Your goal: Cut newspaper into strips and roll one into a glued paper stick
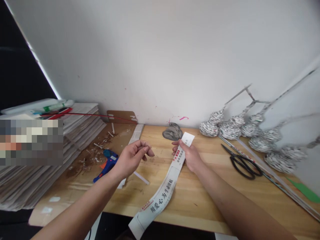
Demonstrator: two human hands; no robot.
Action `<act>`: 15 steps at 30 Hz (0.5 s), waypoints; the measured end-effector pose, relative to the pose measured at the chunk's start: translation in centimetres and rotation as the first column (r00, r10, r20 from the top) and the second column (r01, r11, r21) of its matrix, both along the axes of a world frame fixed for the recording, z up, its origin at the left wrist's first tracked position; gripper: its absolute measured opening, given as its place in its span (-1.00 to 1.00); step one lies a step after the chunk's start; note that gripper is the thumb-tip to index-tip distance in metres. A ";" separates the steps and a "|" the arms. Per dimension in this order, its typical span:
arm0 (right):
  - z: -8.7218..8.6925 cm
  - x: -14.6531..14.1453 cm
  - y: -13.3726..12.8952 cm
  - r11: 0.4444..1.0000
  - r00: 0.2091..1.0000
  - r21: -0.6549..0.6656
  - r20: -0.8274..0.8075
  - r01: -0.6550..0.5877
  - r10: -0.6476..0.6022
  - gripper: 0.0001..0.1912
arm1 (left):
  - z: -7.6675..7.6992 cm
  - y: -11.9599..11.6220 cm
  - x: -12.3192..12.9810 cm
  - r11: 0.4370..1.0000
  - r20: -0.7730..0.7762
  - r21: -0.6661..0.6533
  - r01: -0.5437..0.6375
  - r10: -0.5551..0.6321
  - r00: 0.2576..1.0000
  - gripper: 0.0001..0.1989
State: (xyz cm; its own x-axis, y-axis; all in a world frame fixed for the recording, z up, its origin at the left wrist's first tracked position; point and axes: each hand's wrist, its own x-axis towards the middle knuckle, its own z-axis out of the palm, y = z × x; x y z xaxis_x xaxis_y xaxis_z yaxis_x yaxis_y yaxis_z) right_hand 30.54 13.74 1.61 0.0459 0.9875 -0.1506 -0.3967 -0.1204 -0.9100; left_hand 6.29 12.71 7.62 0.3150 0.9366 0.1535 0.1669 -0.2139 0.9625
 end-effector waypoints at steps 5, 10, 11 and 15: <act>0.1 0.0 -0.1 1.000 1.000 0.000 0.004 -0.002 0.002 -0.63 | 0.3 2.7 0.9 0.998 0.069 -0.001 -0.059 0.059 0.996 -0.72; 0.0 0.1 0.0 1.000 1.000 0.005 0.000 -0.014 0.014 -0.66 | -0.2 4.7 1.2 0.980 0.072 -0.054 -0.192 0.195 0.978 -0.66; 0.0 0.1 0.0 1.000 1.000 0.005 -0.002 -0.018 0.018 -0.66 | -0.4 4.9 1.1 0.975 0.070 -0.055 -0.217 0.221 0.973 -0.68; 0.0 0.2 0.1 0.999 0.999 0.008 -0.007 -0.037 0.037 -0.66 | -1.7 5.2 1.2 0.973 0.101 -0.084 -0.217 0.225 0.969 -0.68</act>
State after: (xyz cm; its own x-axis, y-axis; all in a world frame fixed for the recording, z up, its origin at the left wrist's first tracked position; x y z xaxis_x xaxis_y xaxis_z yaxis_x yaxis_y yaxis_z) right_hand 30.74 13.87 1.59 0.0085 0.9897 -0.1427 -0.3986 -0.1275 -0.9082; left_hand 7.44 17.89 5.93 0.0841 0.9908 0.1058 0.0951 -0.1137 0.9890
